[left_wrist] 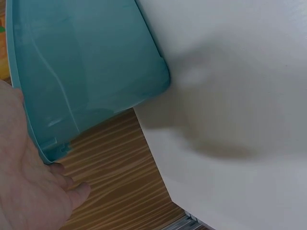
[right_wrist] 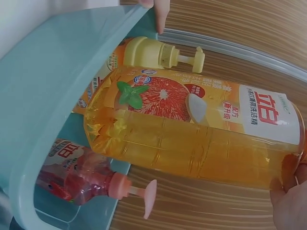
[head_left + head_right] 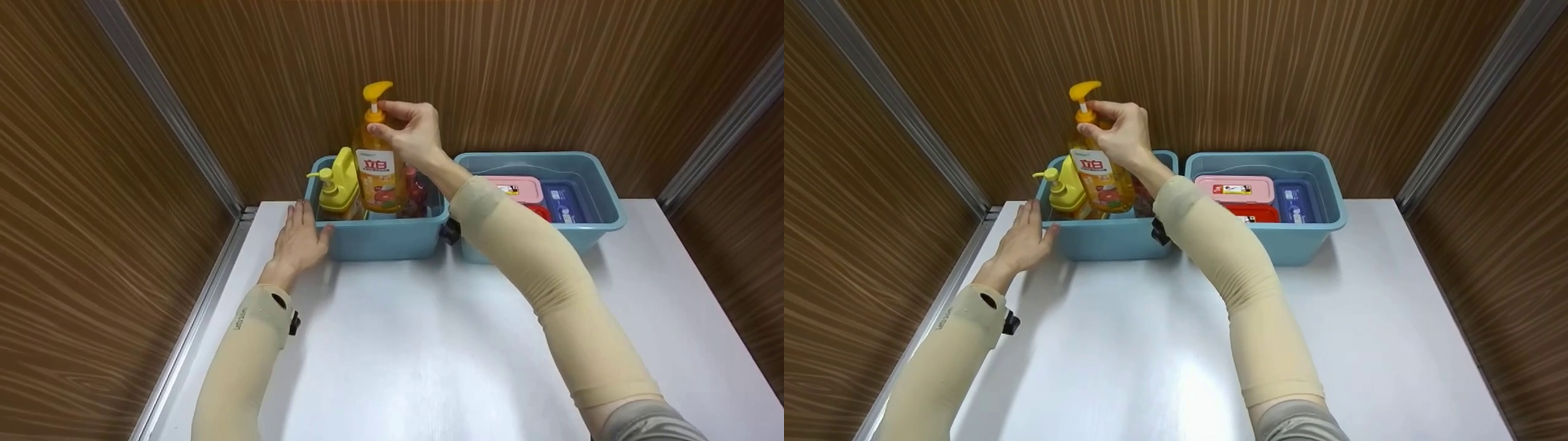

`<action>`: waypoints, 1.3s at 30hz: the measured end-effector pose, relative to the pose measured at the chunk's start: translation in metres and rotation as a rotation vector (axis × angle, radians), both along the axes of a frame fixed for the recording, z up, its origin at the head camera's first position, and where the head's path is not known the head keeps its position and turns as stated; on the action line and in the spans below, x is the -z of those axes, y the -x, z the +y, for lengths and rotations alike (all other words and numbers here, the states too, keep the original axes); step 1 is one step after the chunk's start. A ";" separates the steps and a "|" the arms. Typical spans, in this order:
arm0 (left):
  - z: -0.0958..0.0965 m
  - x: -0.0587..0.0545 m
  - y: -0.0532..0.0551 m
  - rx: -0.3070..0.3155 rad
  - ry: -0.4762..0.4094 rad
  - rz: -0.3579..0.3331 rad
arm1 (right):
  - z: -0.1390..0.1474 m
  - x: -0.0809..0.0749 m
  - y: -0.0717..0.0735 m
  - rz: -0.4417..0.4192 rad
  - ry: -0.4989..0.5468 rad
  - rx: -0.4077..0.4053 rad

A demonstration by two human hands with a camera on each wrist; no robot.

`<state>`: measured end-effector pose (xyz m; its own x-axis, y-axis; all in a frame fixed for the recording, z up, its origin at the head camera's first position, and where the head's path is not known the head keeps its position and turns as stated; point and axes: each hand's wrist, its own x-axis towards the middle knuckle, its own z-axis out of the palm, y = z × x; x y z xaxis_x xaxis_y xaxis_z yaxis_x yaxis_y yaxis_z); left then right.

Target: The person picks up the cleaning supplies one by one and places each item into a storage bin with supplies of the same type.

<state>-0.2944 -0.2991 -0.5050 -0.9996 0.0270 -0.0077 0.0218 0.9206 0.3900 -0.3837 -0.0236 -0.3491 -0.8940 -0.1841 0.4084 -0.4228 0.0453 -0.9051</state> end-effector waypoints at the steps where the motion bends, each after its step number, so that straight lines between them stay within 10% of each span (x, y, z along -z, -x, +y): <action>1: 0.000 0.000 0.000 0.000 0.001 0.002 | 0.000 0.001 0.001 0.001 -0.002 0.002; 39: 0.009 -0.005 0.002 0.012 0.019 -0.003 | 0.009 0.050 0.001 -0.091 -0.060 0.010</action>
<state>-0.2966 -0.2903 -0.5005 -0.9992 0.0386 -0.0111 0.0317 0.9277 0.3720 -0.3849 -0.0143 -0.3990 -0.9289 -0.1963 0.3141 -0.3383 0.1045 -0.9352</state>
